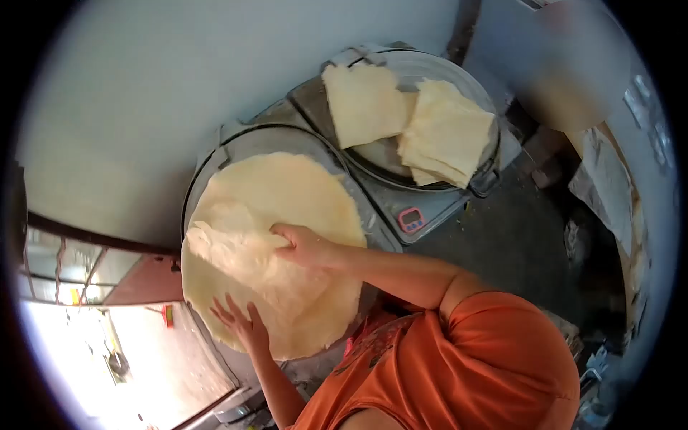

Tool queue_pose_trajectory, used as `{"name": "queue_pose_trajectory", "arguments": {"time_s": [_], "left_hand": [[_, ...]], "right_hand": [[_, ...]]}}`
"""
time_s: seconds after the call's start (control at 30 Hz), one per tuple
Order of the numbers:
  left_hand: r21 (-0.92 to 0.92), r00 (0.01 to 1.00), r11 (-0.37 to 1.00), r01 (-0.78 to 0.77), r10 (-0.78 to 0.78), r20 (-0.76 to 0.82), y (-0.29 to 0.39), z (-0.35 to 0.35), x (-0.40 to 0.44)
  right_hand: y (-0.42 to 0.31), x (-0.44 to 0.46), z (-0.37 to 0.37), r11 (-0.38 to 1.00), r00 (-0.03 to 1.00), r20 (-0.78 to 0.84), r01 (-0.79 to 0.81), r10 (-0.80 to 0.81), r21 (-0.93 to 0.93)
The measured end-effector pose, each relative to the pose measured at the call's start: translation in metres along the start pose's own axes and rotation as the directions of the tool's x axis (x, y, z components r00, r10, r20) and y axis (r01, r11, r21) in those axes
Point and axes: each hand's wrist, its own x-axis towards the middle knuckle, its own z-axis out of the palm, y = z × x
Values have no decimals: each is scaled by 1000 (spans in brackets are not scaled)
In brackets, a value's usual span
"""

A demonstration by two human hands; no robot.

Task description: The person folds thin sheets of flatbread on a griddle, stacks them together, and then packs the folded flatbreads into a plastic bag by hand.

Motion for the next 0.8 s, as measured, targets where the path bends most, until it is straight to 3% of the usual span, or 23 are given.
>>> {"name": "queue_pose_trajectory", "arguments": {"time_s": [0.07,0.1,0.17,0.2,0.23,0.27,0.37,0.4,0.47,0.5,0.57,0.7,0.77,0.8], "left_hand": [[-10,990,992,-126,125,-71,22,-17,1],[-7,987,989,-148,147,-70,36,-24,3],[-49,978,981,-188,182,-99,69,-32,0],[-41,976,979,-198,193,-101,88,-34,-2],[-85,973,972,-218,209,-102,110,-34,-4],[-126,969,964,-235,223,-103,133,-32,-7],[-189,945,927,-324,308,-107,202,-19,-18],[-193,946,927,-323,315,-69,222,-12,-22],[-256,930,897,-359,367,-19,261,2,-31],[-284,918,880,-380,396,-4,280,7,-35],[-287,912,878,-382,409,38,304,17,-46],[-341,849,826,-449,514,126,348,31,-61],[-341,808,829,-443,534,249,362,33,-65],[-362,777,791,-493,587,227,362,41,-64]], "right_hand": [[-5,-13,-42,958,992,-119,84,-53,275],[-25,-26,-64,953,969,-246,87,-14,291],[-50,-41,-122,846,962,-273,151,-8,510],[-67,-53,-149,888,924,-380,143,38,437],[-64,-58,-176,853,862,-503,217,60,475],[-66,-67,-205,780,862,-505,346,-45,522],[-42,-92,-290,757,789,-615,407,-10,510],[-30,-101,-310,747,790,-613,407,1,526],[-3,-119,-343,767,650,-736,370,189,524],[25,-127,-360,759,654,-729,366,202,538],[76,-134,-385,793,562,-711,150,424,591],[87,-153,-401,748,583,-641,82,500,659],[93,-163,-400,893,619,-673,-113,405,435],[95,-166,-392,897,556,-754,33,350,441]]}}
